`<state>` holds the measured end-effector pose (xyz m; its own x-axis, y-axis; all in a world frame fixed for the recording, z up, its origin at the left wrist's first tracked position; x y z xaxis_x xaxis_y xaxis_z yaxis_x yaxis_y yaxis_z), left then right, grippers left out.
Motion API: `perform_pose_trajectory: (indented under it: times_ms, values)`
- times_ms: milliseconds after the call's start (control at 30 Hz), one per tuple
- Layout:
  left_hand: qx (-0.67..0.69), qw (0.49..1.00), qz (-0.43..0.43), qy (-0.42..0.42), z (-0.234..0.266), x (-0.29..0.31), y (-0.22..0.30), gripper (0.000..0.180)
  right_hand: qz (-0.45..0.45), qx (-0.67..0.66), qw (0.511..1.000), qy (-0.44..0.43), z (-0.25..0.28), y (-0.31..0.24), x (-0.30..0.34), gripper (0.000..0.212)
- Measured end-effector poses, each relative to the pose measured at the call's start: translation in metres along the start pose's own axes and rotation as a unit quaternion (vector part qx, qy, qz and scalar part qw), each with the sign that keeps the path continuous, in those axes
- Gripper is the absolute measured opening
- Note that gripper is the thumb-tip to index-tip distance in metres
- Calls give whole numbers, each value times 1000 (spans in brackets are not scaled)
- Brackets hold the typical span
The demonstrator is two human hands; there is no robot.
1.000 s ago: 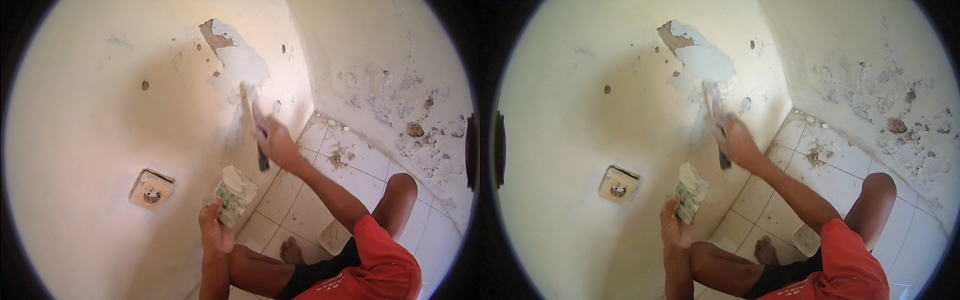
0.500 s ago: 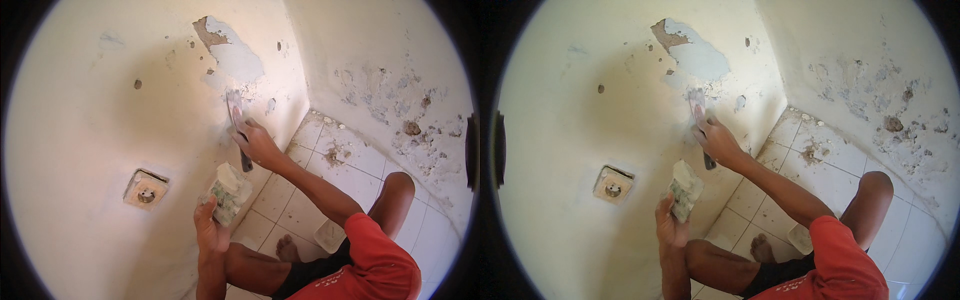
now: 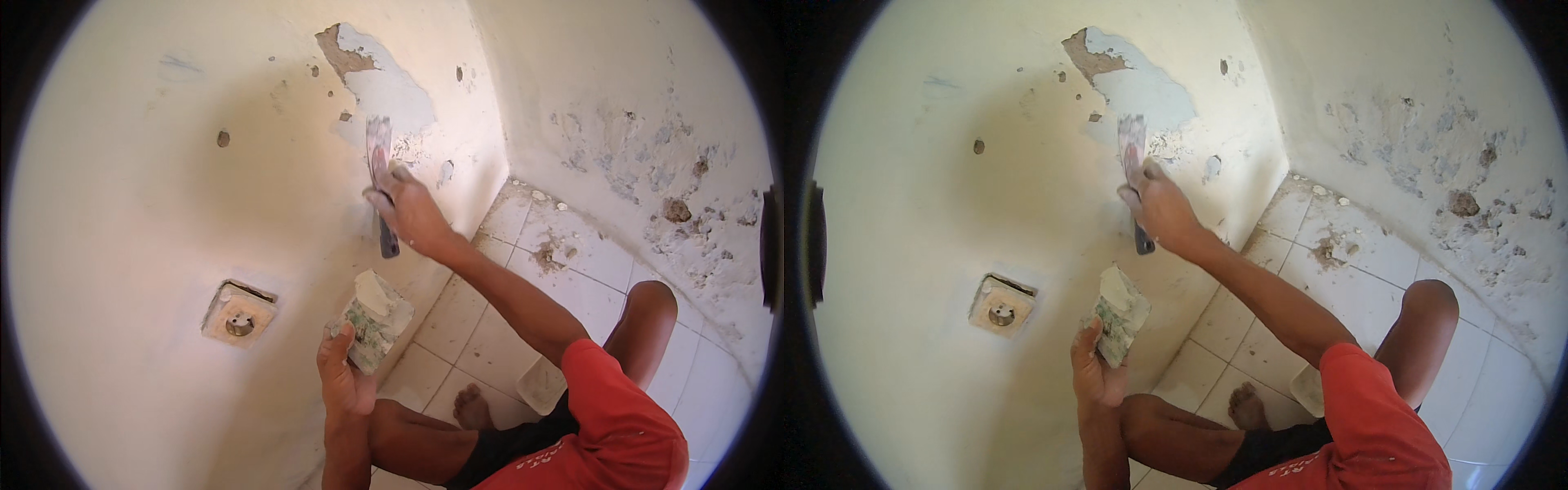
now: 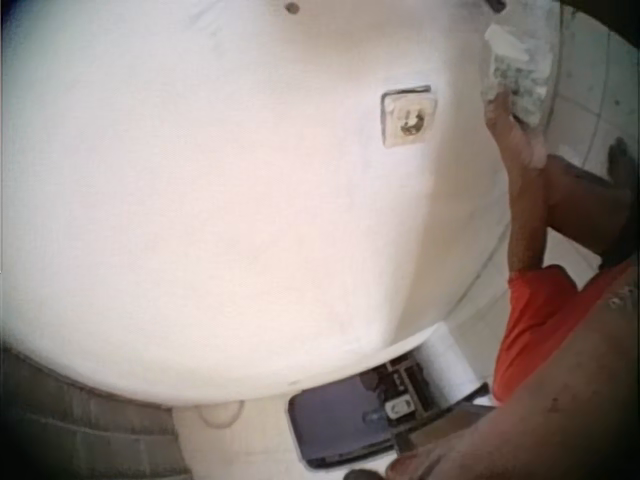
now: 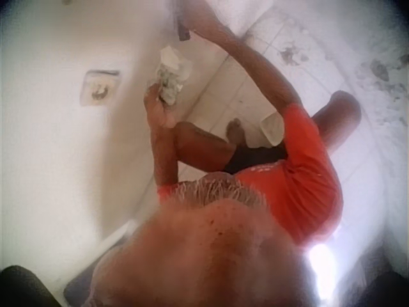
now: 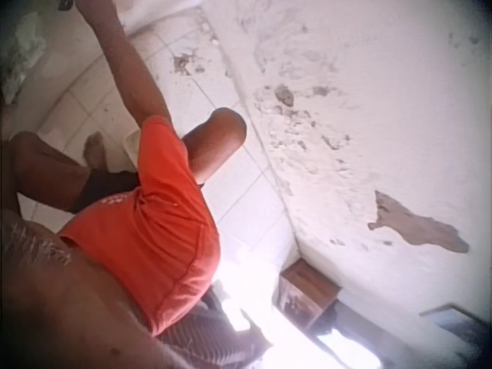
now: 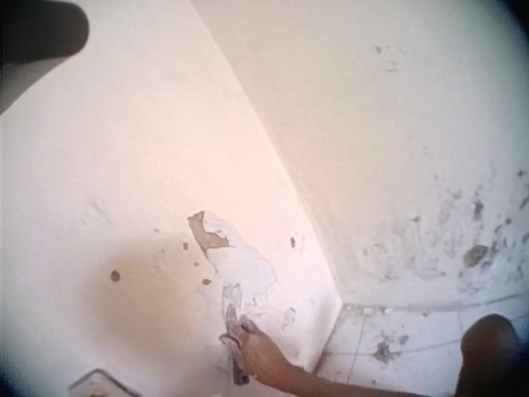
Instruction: The person applies putty to holes and damaged areas on a wall using a putty knife and a flat scraper, taking the material from a small plastic container.
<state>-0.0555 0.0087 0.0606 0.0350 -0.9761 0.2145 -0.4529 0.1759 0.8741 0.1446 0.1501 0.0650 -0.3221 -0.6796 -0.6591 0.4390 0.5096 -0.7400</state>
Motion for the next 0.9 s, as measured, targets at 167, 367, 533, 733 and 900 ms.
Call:
perform_pose_trajectory:
  times_ms: [167, 367, 533, 733, 900]
  values:
    - [9, 1000, 0, -24, -6, -3, -2, 40, -54, 28, 995, -81, 23, 6, 46, 30]
    - [17, 1000, -6, -6, -7, 2, -1, 39, -145, -3, 987, -62, 94, 56, 33, 32]
    - [27, 1000, 13, -6, -6, -1, -2, 36, -38, 109, 986, -122, 155, 66, -74, 27]
    - [8, 1000, -5, 3, -16, -8, -3, 35, 138, 285, 929, -188, 145, 62, -182, 33]
    - [12, 1000, -1, -20, -20, -10, -7, 39, 84, 319, 924, -193, 136, 72, -207, 33]
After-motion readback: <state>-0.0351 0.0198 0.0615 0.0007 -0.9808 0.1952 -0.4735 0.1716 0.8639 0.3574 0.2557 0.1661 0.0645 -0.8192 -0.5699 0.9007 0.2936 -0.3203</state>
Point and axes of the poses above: each hand's wrist, its own x-axis away from the middle knuckle, its own z-axis out of the back of the hand, y = z × x, the point moved 4 cm from there along -x, towards the middle knuckle, and after that the axes turned 6 degrees about y, right-handed, at the moved point
